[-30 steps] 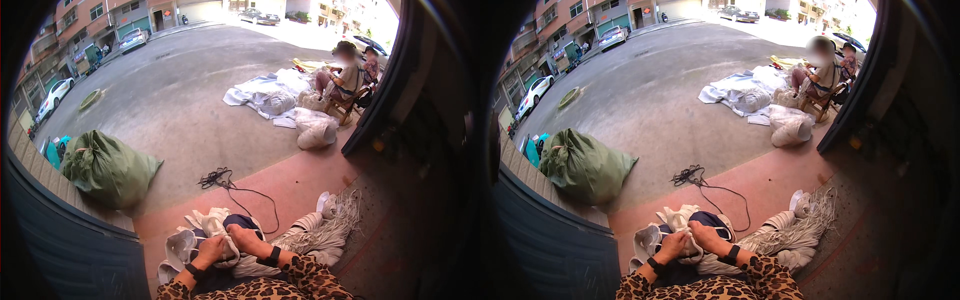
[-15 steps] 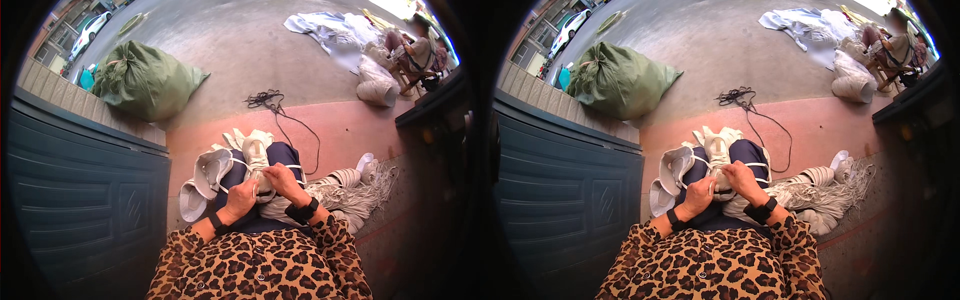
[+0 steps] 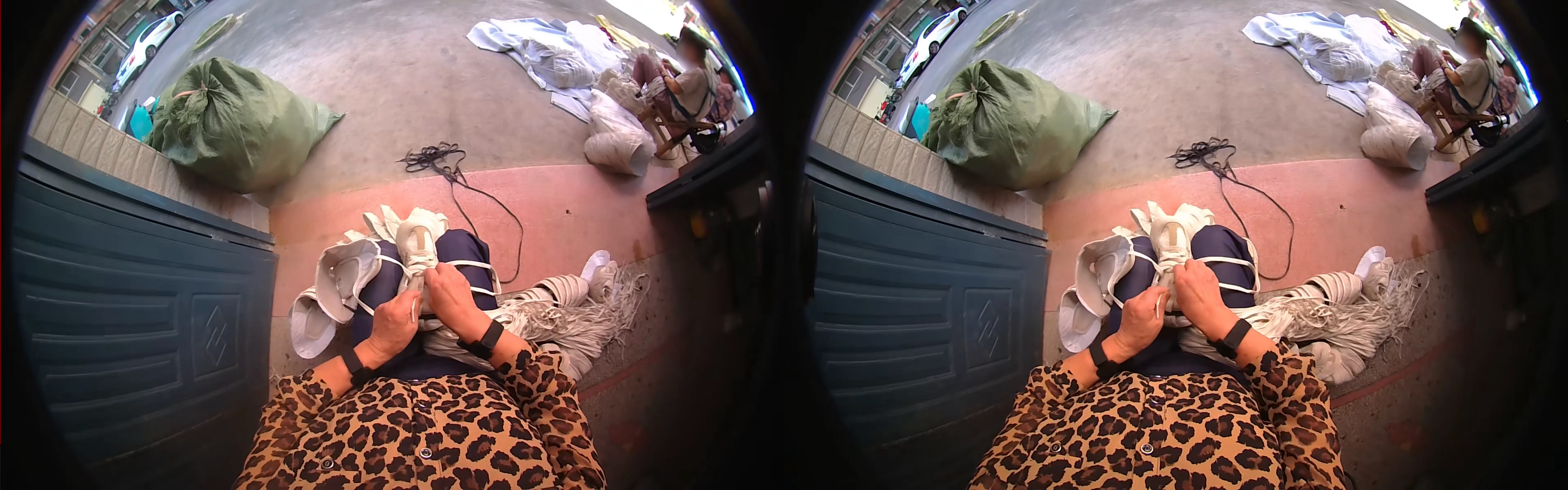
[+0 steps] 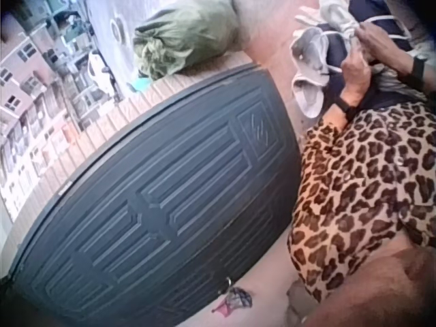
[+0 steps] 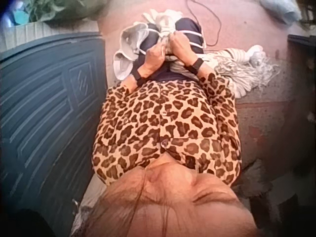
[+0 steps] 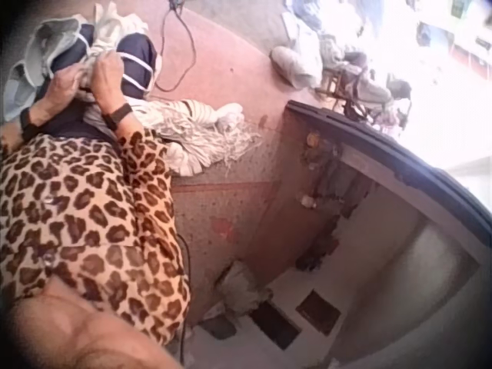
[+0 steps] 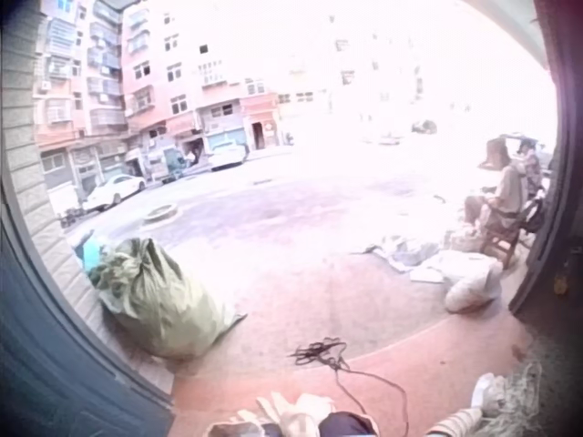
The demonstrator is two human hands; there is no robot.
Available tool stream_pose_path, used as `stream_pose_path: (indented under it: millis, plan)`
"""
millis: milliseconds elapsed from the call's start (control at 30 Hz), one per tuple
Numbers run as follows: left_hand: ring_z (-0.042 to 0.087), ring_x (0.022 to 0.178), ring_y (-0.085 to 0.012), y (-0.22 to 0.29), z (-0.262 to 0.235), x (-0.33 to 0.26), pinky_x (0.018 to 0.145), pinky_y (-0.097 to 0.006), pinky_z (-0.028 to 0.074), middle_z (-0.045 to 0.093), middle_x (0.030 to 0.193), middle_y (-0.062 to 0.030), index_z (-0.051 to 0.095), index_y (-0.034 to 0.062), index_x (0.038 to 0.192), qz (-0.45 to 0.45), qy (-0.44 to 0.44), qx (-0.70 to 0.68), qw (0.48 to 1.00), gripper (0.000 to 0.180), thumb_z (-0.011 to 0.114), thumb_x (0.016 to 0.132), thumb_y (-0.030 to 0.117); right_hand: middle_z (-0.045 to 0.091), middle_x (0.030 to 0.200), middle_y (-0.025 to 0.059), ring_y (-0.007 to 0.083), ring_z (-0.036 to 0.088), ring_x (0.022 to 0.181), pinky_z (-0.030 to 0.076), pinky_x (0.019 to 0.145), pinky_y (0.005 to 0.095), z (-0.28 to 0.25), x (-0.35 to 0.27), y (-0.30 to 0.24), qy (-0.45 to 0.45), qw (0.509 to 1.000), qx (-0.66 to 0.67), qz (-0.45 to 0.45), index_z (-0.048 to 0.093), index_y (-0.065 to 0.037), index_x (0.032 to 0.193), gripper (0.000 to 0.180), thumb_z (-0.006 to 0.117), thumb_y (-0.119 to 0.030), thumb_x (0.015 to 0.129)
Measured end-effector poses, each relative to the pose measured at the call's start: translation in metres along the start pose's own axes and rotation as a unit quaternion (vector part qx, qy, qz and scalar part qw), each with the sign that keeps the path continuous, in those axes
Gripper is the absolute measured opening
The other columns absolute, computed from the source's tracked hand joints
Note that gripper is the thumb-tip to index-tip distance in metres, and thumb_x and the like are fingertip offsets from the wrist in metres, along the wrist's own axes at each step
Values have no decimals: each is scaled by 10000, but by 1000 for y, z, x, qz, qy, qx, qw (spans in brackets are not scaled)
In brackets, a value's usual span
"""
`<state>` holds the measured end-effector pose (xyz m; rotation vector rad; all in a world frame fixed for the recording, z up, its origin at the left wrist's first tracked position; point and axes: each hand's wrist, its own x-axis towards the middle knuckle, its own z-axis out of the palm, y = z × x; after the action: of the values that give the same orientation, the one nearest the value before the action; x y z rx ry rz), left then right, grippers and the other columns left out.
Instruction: The recorder is lacing a white shoe while sitting in a semi-outdoor workspace.
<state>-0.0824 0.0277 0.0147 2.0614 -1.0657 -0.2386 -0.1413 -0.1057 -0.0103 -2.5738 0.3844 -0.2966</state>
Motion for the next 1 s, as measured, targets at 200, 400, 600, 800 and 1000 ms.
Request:
stream_pose_path:
  millis: [200, 400, 600, 800, 1000]
  plan:
    - [575, 694, -374, -5, 0, -3, 566, -400, 455, 583, 745, -196, 552, 6, 887, -12, -2, -28, 1000, 90, 565, 821, 66, 544, 807, 141, 331, 561, 751, 456, 651, 407, -11, 1, 17, -35, 981, 174, -76, 542, -31, 959, 234, 545, -43, 725]
    - [575, 697, -377, -7, -1, -4, 572, -393, 457, 583, 750, -199, 550, 1, 891, -17, 0, -40, 999, 91, 563, 823, 59, 554, 834, 137, 322, 563, 796, 451, 668, 393, -15, -1, 10, -62, 995, 65, -44, 560, -35, 956, 217, 536, -47, 742]
    - [580, 693, -368, -6, 0, -5, 578, -385, 459, 587, 749, -193, 557, 1, 893, -18, 12, -49, 999, 89, 558, 827, 60, 535, 835, 147, 330, 549, 818, 460, 682, 398, -21, 0, 2, -96, 994, 27, -45, 545, -21, 850, 169, 552, -4, 681]
    - [582, 693, -366, -6, 0, -6, 583, -378, 462, 593, 764, -189, 560, -1, 898, -35, 4, -61, 997, 97, 556, 829, 68, 524, 778, 163, 340, 555, 739, 464, 625, 408, -21, 0, 2, -64, 995, 54, -62, 523, 10, 848, 163, 532, -2, 686]
    - [585, 692, -365, -7, -1, -6, 576, -384, 461, 590, 758, -195, 559, -2, 899, -29, 0, -60, 998, 100, 560, 827, 69, 535, 786, 171, 345, 557, 738, 459, 627, 417, -19, -2, 8, -50, 992, 94, -64, 514, 16, 952, 242, 510, 8, 710]
